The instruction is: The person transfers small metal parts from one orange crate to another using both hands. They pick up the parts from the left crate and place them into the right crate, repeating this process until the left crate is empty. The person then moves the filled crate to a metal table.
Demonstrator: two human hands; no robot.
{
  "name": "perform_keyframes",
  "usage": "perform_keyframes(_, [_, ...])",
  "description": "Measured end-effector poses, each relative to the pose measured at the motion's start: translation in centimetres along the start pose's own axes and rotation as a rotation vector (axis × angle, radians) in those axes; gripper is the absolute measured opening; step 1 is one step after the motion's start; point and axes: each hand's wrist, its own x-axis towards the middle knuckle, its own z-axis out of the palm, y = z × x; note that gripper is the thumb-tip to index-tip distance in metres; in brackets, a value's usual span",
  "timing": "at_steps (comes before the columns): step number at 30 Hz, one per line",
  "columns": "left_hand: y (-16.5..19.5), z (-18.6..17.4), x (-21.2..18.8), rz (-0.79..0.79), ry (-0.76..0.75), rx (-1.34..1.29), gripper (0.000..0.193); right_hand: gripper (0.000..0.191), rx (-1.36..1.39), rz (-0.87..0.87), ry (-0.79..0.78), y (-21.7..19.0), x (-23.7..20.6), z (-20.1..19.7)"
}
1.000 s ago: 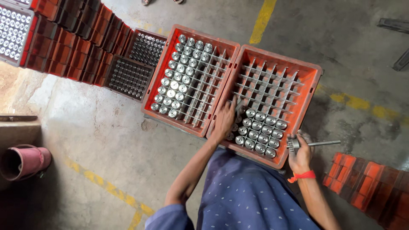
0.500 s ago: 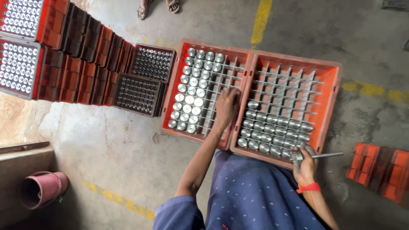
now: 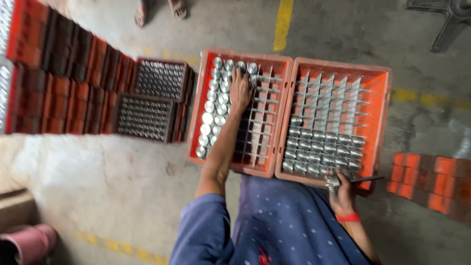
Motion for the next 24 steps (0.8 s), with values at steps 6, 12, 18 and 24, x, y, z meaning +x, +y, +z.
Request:
perform_keyframes(6, [0.1, -3.8, -2.9, 0.149, 0.28, -0.542, 0.05, 0.017, -0.034, -0.008, 0.021, -0.9, 0.3, -1.6])
perform_keyframes(12, [10.4, -1.4, -11.4, -0.668, -0.418, -1.486, 0.036, 0.014, -0.111, -0.005, -0.081, -1.4, 1.9, 2.4])
perform_keyframes(18, [18.0, -1.1, -20.4, -0.259, -0.39, -0.812, 0.048, 0.01, -0.054, -0.086, -0.238, -4.7, 1.8, 8.6])
perform_keyframes(24, [21.3, -0.5, -21.9, -0.212, -0.649, -0.65, 0.042, 0.015, -0.125, -0.112, -0.304, -5.5, 1.3, 9.4])
